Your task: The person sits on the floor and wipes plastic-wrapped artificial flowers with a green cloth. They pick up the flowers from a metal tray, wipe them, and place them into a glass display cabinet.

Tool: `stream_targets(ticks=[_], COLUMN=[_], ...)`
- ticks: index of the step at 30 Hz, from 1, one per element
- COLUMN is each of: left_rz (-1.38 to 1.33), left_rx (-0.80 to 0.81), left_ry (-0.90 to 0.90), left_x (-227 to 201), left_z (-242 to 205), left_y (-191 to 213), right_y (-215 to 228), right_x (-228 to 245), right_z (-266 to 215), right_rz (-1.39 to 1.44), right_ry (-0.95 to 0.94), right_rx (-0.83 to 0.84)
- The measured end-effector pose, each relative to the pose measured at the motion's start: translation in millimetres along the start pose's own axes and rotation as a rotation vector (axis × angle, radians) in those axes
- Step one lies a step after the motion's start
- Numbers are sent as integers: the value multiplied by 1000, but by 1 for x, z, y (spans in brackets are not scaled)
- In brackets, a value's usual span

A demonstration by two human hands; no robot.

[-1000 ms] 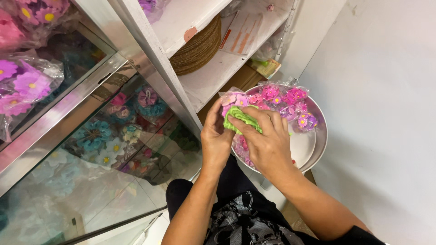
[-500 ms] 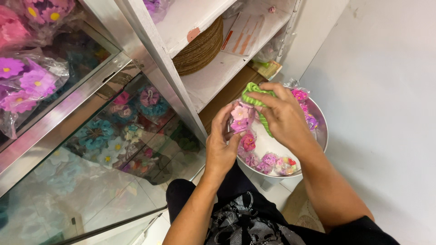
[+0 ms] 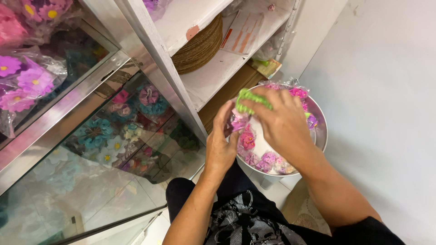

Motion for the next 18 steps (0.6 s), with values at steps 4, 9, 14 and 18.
stream_targets(ticks=[4, 9, 14, 18], left_rz=[19, 71, -33, -127], left_rx=[16, 7, -40, -24], left_ry=[5, -27, -1, 23], left_x=[-1, -3, -1, 24], left_z=[0, 2, 5, 1], left_y=[0, 1, 6, 6], right_y=[-3, 0, 18, 0], right_x=[-6, 5, 20, 2], right_z=[5, 2, -3, 1], right_rz=[-117, -60, -13, 102], right_ry=[-36, -34, 63, 17], right_rx=[-19, -1, -18, -36])
Point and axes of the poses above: each hand's wrist, its own z-axis towards the middle knuckle, its own y-axis out of the back of the hand, x = y × z, the point moved 3 cm from there along z, towards the middle knuckle, and after that the axes turned 13 degrees about -z, right-handed, at the moved point
